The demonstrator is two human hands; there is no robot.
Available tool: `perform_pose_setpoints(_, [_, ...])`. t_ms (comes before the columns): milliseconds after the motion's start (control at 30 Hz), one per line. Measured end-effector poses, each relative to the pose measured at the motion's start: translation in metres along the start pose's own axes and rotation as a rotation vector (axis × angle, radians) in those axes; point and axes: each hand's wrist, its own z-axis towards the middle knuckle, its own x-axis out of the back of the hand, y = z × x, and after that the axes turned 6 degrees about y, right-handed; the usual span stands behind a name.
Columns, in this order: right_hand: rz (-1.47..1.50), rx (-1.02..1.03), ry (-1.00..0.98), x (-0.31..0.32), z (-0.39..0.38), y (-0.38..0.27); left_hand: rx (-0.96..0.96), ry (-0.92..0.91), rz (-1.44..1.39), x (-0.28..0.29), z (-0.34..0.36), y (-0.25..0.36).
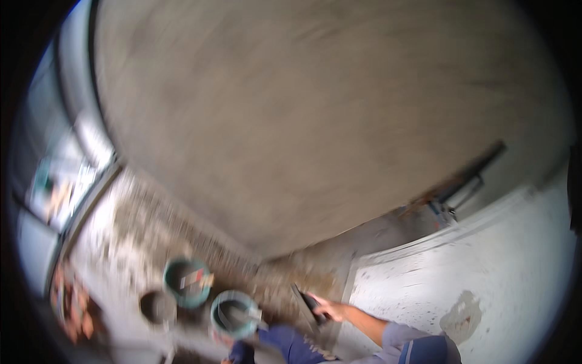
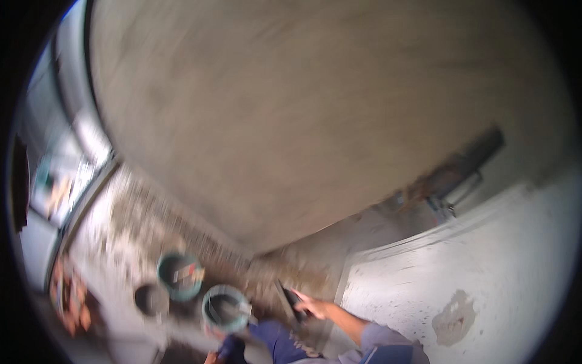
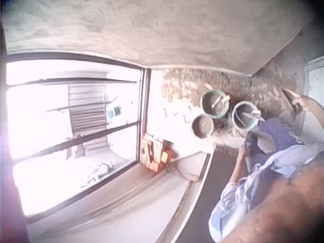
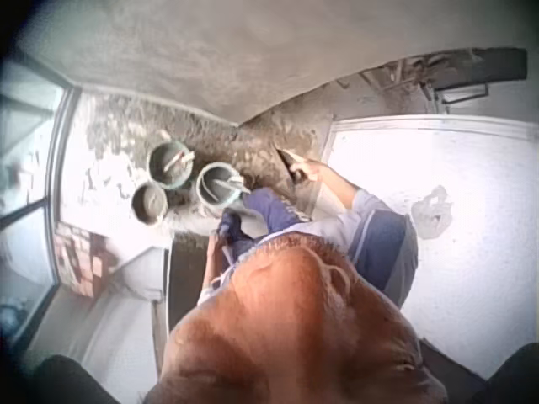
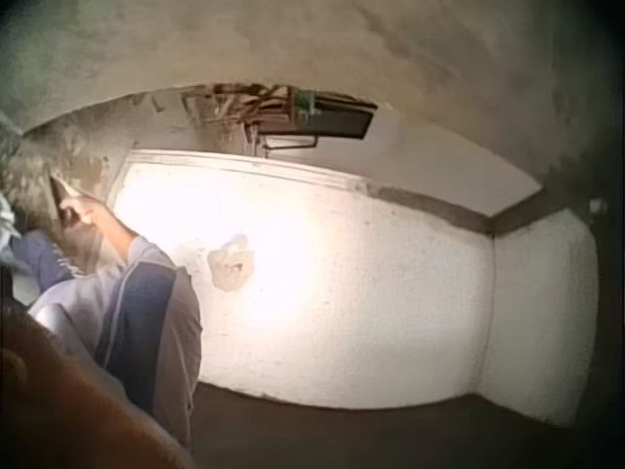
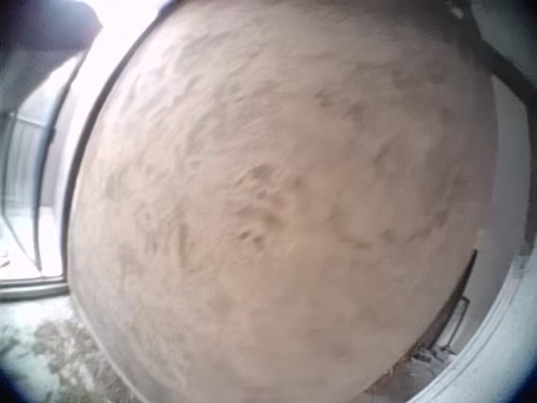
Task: The person applies plaster to a wall using a trowel and then smooths the surface with a hand float.
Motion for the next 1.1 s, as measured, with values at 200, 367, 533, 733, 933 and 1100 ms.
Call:
perform_pose_setpoints(200, [0.666, 0.946, 0.432, 0.137, -0.169, -0.001, -0.778, 0.671, 0.108, 0.277, 0.217, 0.288])
perform_pose_setpoints(367, [0.496, 1.641, 0.809, 0.080, -0.334, -0.093, -1.297, 1.198, 0.067, 0.434, 0.101, 0.695])
perform_pose_setpoints(533, [-0.388, 1.912, 1.899, 0.058, -0.456, -0.225, -1.733, 1.464, -0.010, 0.492, 0.088, 0.901])
perform_pose_setpoints(733, [-0.937, 1.715, 2.593, 0.024, -0.580, -0.320, -1.785, 1.526, 0.127, 0.520, 0.104, 0.980])
perform_pose_setpoints(933, [-1.101, 1.481, 2.494, 0.041, -0.608, -0.343, -1.736, 1.448, -0.088, 0.508, 0.135, 0.979])
perform_pose_setpoints(1100, [-1.019, 1.421, 2.182, 0.002, -0.537, -0.337, -1.743, 1.428, -0.034, 0.515, 0.137, 0.974])
